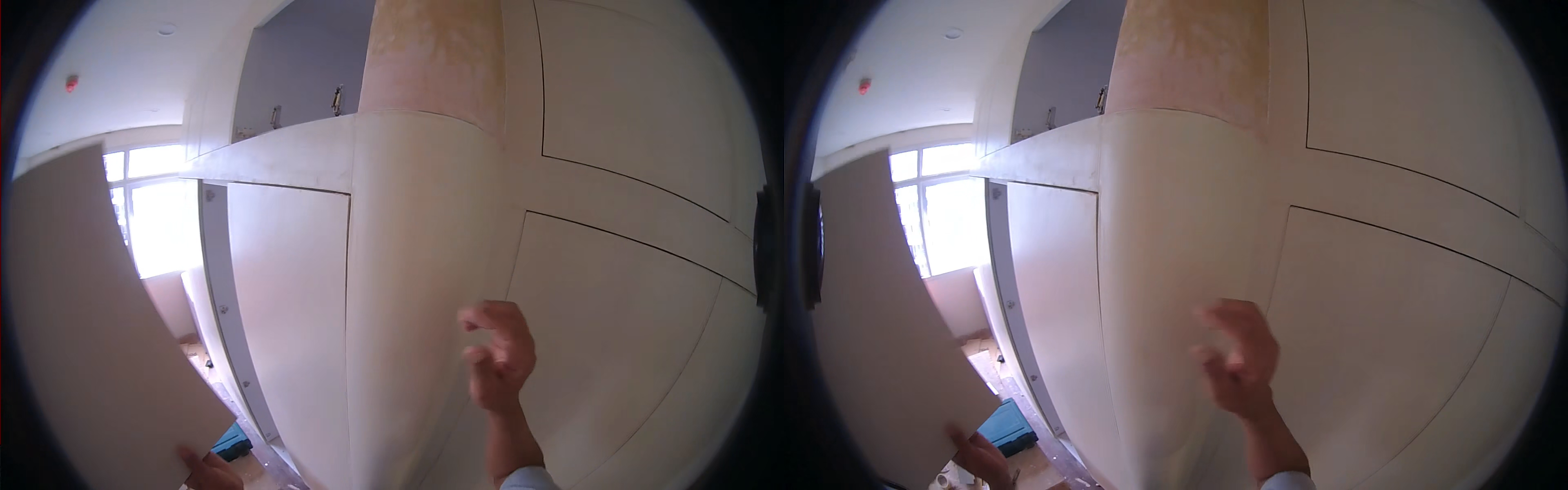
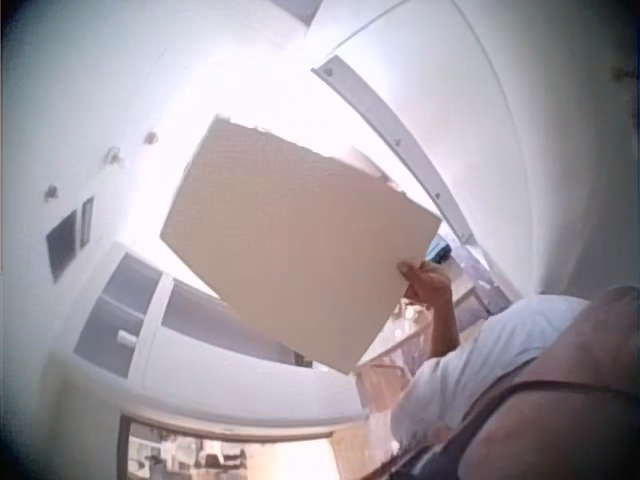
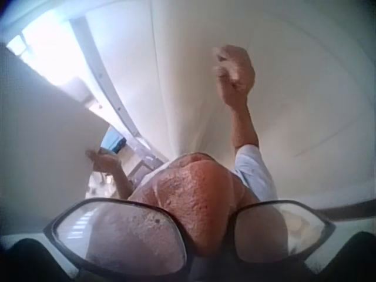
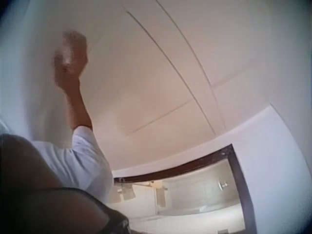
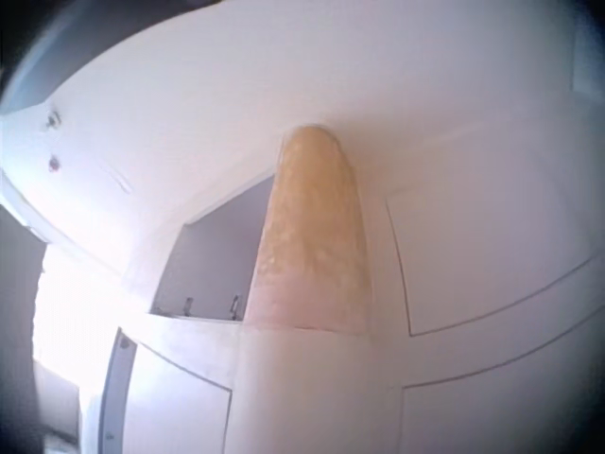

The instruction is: The person fits a board against the curved cabinet corner by hand, scrapes the upper edge with a blade, and sands the edge with a sanding pad.

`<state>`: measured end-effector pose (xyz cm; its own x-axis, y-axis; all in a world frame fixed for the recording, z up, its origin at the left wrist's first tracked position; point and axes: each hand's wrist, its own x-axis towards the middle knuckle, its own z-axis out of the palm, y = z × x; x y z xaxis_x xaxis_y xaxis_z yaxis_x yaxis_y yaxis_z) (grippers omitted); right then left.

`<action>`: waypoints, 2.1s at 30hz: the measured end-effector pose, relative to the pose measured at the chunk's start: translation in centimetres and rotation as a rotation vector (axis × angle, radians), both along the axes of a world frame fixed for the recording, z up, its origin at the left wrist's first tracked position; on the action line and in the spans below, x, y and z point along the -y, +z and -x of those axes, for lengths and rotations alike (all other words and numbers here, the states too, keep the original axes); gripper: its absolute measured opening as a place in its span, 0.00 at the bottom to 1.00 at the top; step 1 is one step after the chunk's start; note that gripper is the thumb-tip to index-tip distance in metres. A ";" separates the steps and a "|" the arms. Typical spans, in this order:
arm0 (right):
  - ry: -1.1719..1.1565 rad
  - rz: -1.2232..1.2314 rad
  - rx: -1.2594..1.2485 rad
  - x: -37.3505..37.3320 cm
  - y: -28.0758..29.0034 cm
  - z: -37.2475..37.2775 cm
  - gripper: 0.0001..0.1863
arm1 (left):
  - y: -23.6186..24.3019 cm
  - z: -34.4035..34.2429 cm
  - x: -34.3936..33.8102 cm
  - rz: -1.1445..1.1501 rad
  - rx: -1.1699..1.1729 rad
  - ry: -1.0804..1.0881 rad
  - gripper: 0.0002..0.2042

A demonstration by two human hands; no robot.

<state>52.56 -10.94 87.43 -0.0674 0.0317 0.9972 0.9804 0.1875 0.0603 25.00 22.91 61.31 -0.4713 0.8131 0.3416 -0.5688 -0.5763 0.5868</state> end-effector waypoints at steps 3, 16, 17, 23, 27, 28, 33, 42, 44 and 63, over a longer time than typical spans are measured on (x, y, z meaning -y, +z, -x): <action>0.146 0.276 0.203 -3.0 4.6 5.5 0.27 | 2.1 -0.8 2.5 -0.175 0.098 -0.069 0.24; 0.900 0.778 -0.551 -8.9 7.7 12.4 0.28 | 12.5 -6.9 14.7 -0.584 0.215 -0.447 0.24; 0.900 0.728 -0.573 -8.4 7.8 12.1 0.23 | 12.4 -7.0 14.9 -0.592 0.183 -0.486 0.23; 0.919 0.389 -0.626 -3.8 10.2 7.9 0.12 | 13.5 -6.4 11.4 -1.020 0.389 -0.861 0.30; 0.753 0.172 -0.577 1.1 13.7 3.2 0.11 | 20.8 2.0 8.8 -1.126 0.268 -0.881 0.46; 0.642 0.150 -0.560 2.1 14.1 1.7 0.15 | 27.8 0.6 14.6 -0.361 0.575 -0.655 0.44; 0.616 0.121 -0.526 3.9 19.7 -1.2 0.20 | 36.8 4.4 4.2 -1.032 -0.592 -0.647 0.43; 0.455 0.172 -0.520 5.1 27.2 -7.3 0.26 | 51.6 -5.3 15.6 -0.951 -0.723 -0.467 0.35; 0.387 0.178 -0.486 5.2 29.0 -9.8 0.30 | 53.2 -6.7 16.4 -0.994 -0.664 -0.372 0.41; -0.497 0.413 -0.089 3.5 29.7 -14.2 0.26 | 61.6 -14.5 19.4 -1.052 -0.627 -0.647 0.24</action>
